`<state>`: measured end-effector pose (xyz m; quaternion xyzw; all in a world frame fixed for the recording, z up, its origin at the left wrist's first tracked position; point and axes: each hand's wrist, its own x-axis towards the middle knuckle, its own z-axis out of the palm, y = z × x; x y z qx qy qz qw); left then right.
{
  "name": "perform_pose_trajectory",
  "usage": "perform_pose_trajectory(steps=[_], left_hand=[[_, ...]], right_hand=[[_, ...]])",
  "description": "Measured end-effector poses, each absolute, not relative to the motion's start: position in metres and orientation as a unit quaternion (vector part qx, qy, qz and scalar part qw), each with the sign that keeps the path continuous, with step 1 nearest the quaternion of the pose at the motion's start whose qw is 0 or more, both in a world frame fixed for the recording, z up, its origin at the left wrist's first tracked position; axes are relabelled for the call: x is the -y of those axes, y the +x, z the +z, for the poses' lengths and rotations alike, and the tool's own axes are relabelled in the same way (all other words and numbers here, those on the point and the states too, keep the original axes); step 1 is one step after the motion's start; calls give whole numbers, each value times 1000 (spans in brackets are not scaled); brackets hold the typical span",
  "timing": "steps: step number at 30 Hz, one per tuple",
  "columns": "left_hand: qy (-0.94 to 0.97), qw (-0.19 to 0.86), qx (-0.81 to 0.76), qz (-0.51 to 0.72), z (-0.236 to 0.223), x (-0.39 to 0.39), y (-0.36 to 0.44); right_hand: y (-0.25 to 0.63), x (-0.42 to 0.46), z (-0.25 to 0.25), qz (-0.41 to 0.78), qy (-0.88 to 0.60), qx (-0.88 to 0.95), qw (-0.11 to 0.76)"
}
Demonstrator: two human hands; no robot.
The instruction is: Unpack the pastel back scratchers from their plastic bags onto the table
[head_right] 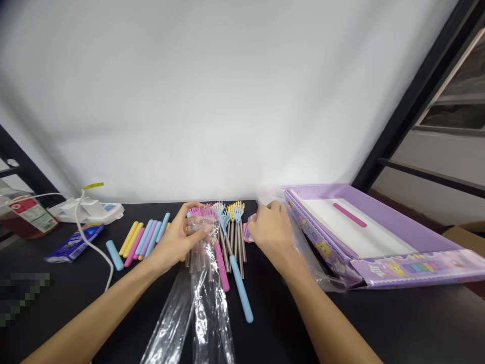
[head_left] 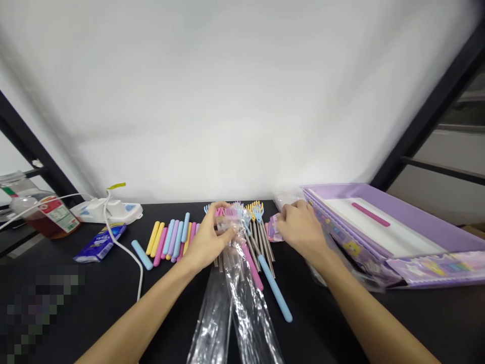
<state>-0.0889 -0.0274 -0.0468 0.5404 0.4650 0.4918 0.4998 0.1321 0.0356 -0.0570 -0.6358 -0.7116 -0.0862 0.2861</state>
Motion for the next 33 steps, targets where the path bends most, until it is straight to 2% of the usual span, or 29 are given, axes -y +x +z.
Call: perform_pose_trajectory(steps=[3,7,9,10,12,14,17,23,27,31,33], left_hand=[[531,485,-477,505,-48,28,-88],[486,490,-485,538,-48,27,-85],[451,517,-456,567,-44,26,-81],[432,531,-436,585,-42,25,-80],[394,544,-403,621,-36,21,-77],[357,545,-385,654,-31,16,-76],[285,545,-379,692,-29,8,-76],[219,582,-357,697,-33,8,-71],[255,591,-347,682,-30,13,-64],[225,587,-376,681,-29,12,-63],[207,580,-382,689,-30,10,-64]], right_hand=[[134,-38,-69,-140,-620,730,254],[137,-37,-61,-161,-545,760,316],[131,-30,-48,-54,-522,775,353],[127,-25,-41,39,-509,784,353],[119,-15,-29,261,-456,791,314],[114,-7,-24,428,-388,765,284],[115,-3,-24,525,-327,718,320],[103,0,-30,467,-355,699,410],[90,10,-33,475,-381,708,357],[88,14,-32,327,-427,762,361],[89,13,-31,348,-431,761,338]])
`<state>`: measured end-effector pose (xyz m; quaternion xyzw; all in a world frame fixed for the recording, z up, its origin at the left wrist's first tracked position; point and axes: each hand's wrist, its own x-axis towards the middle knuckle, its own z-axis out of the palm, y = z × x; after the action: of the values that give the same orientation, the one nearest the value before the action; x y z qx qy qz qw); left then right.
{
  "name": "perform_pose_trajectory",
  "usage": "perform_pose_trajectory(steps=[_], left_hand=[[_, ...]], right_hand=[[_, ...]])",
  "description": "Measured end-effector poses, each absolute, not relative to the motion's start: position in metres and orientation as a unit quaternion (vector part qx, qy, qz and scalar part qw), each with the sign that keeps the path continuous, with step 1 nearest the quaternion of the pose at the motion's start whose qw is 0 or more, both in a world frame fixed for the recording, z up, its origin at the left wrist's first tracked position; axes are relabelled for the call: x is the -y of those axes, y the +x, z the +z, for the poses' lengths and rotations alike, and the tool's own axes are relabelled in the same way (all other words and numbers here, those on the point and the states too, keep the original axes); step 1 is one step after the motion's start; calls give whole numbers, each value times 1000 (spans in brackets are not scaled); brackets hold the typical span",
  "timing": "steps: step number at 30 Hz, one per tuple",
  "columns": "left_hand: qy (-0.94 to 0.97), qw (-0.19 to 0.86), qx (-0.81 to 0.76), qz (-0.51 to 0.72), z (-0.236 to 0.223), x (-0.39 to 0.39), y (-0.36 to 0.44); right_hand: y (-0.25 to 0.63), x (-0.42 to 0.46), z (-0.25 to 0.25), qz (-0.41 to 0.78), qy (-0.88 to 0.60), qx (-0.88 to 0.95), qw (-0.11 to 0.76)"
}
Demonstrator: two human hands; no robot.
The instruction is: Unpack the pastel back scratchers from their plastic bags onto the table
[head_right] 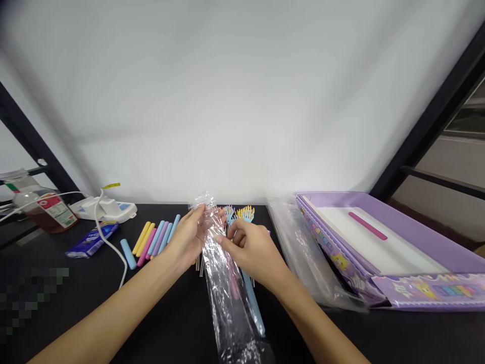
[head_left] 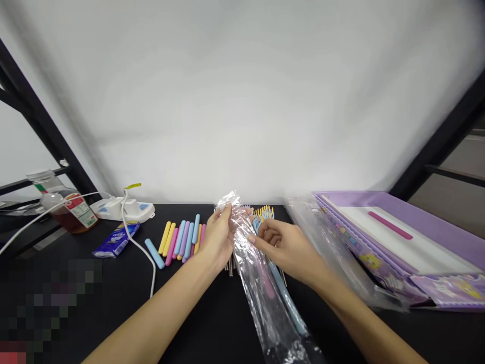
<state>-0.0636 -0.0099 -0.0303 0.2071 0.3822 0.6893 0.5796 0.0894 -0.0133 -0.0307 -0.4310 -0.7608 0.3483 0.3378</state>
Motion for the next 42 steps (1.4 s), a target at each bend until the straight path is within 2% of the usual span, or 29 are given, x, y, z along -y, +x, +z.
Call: perform_pose_trajectory(steps=[3,5,11,13,15,19,24,26,31,33,35,38,42], left_hand=[[202,570,-377,702,-29,7,-64],[218,570,-369,701,-25,6,-62],[301,572,-389,657,-11,-10,-50],[368,567,-417,608,-11,-19,-40],[504,500,-450,542,-14,-25,-25],[736,327,-457,378,-27,-32,11],[760,268,-508,304,-41,-45,42],[756,253,-518,309,-44,-52,47],[741,281,-524,313,-46,-64,50],[744,279,-520,313,-46,-64,49],[762,260,-509,304,-46,-64,49],[779,220,-515,282,-45,-64,49],[756,204,-569,250,-41,-66,53]], right_hand=[[88,12,-30,459,-405,732,299],[86,12,-30,476,-404,711,324],[117,1,-6,410,-446,683,408],[146,-7,9,352,-494,665,436],[178,-17,18,259,-557,648,451],[220,-35,7,110,-669,654,336],[224,-42,-20,-77,-686,714,122],[222,-41,-21,-105,-648,750,79],[226,-36,-11,-85,-564,821,4],[227,-33,-10,-101,-555,826,-9],[226,-32,-12,-98,-552,827,31],[224,-33,-16,-33,-539,837,88],[220,-38,-18,29,-580,812,56]])
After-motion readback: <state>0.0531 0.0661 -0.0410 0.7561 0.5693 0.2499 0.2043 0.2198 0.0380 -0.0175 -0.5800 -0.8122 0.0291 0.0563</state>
